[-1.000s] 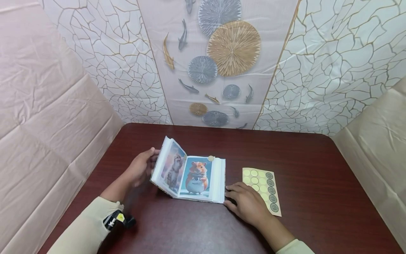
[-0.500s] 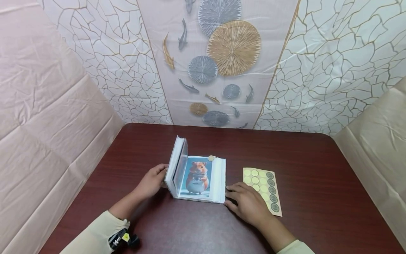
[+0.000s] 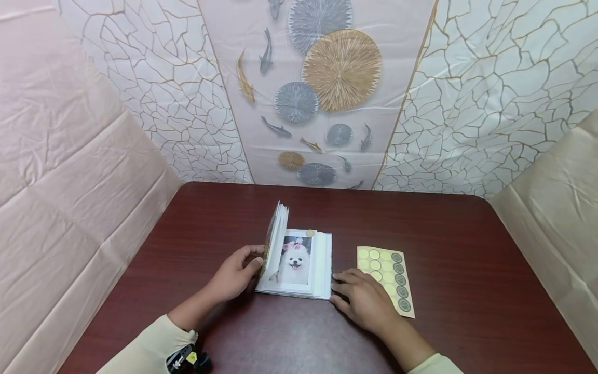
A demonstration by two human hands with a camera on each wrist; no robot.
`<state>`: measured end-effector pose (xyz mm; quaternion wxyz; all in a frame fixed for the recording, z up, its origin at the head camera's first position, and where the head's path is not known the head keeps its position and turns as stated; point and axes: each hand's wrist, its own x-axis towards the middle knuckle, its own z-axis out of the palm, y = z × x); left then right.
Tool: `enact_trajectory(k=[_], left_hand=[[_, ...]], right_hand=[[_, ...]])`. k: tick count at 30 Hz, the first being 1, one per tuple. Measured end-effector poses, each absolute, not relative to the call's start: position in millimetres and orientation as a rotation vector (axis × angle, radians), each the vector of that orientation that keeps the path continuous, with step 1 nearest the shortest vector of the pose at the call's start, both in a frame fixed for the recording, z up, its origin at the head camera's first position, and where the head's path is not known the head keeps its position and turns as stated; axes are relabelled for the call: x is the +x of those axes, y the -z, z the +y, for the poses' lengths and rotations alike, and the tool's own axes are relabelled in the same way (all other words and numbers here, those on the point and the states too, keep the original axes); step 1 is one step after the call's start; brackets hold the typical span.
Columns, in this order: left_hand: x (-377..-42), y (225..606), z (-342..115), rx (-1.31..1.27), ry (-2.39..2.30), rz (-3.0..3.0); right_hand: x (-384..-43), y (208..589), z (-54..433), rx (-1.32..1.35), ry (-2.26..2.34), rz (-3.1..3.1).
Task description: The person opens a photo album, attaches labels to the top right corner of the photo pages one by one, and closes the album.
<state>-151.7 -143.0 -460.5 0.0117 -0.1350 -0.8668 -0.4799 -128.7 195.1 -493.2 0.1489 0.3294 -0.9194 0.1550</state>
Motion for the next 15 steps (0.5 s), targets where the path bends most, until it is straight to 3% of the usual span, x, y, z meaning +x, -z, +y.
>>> enact_trajectory(k=[15], left_hand=[[-147.4, 461.9, -128.1, -0.615, 1.227, -2.773]], right_hand=[[-129.2, 492.7, 195.6, 0.955, -0.457, -2.618]])
